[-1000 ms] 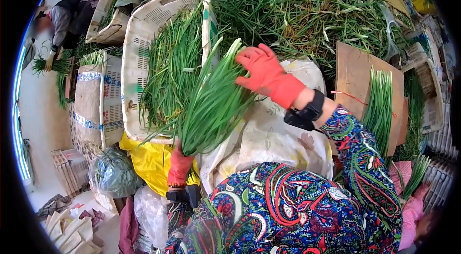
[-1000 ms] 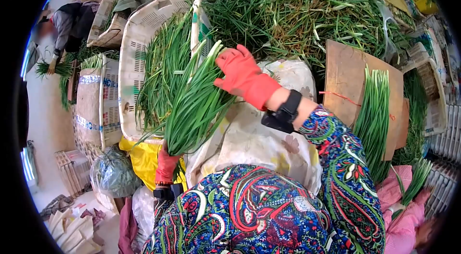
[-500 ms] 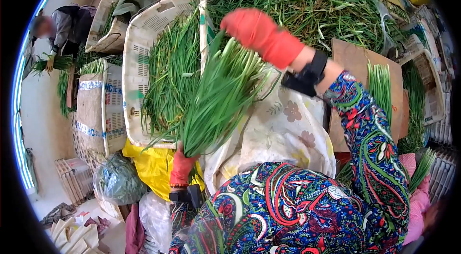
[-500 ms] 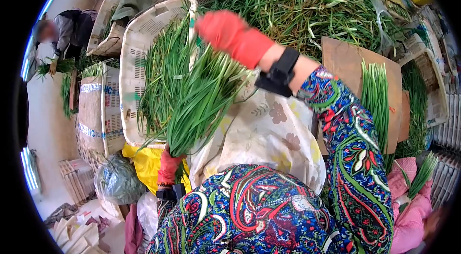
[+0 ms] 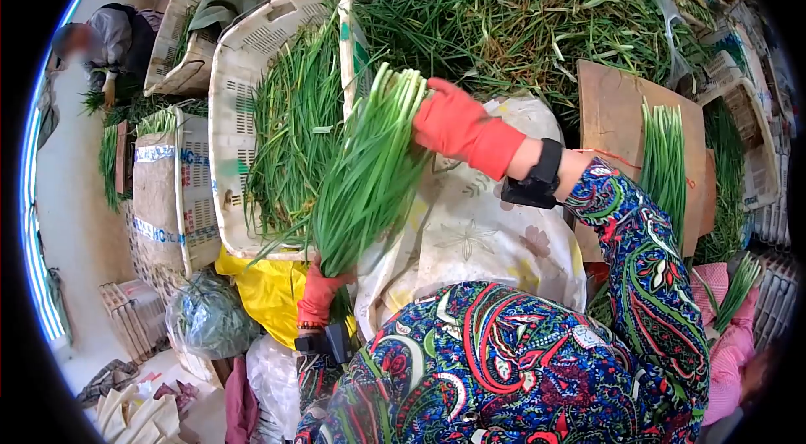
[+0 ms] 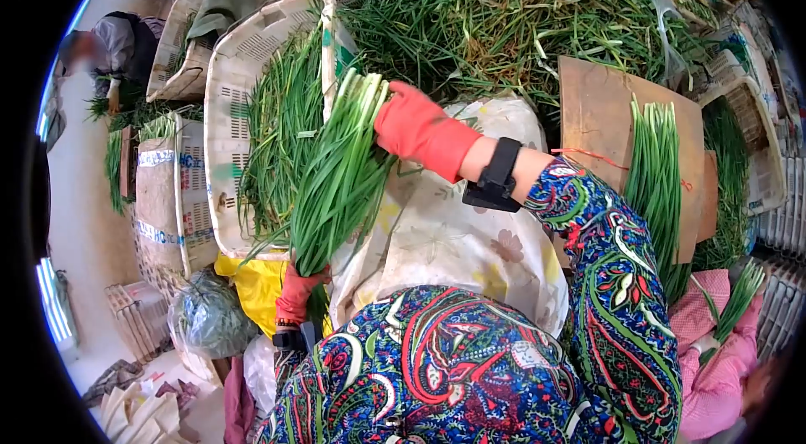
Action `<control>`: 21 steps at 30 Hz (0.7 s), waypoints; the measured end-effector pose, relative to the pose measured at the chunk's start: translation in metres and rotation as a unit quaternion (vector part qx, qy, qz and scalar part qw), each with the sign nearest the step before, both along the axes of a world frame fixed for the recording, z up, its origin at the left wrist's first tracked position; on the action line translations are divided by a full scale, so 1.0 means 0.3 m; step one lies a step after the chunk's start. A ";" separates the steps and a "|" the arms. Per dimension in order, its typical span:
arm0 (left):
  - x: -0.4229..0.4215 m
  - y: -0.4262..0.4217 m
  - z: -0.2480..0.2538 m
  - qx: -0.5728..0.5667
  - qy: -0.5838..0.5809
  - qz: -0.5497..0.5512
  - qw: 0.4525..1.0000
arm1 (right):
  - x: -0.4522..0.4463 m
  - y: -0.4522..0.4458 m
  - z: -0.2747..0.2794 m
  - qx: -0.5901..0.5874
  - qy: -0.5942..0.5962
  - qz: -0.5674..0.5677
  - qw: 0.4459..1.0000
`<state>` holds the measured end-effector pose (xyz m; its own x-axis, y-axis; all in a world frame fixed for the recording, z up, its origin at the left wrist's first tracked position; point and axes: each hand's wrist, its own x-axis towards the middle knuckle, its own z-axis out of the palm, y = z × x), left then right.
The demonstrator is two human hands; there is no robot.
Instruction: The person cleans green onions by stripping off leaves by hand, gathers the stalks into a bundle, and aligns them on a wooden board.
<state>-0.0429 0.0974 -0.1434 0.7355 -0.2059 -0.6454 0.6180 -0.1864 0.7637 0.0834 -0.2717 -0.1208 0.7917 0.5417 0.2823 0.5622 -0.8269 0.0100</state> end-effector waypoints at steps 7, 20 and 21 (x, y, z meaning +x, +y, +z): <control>0.014 -0.001 0.043 0.004 0.039 -0.039 0.998 | 0.210 -0.278 0.259 -0.118 -0.081 -0.022 0.990; 0.008 -0.011 0.032 0.050 -0.010 -0.026 0.998 | 0.111 -0.050 0.119 -0.001 0.253 -0.092 0.963; 0.005 -0.007 0.028 0.055 -0.013 -0.028 0.998 | 0.115 -0.043 0.108 0.034 0.316 -0.088 0.944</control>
<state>-0.0412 0.0952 -0.1350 0.7419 -0.1772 -0.6466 0.5838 -0.3035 0.7530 0.1178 -0.2846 -0.0885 0.8896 0.3834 -0.2482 0.2914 -0.8949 -0.3381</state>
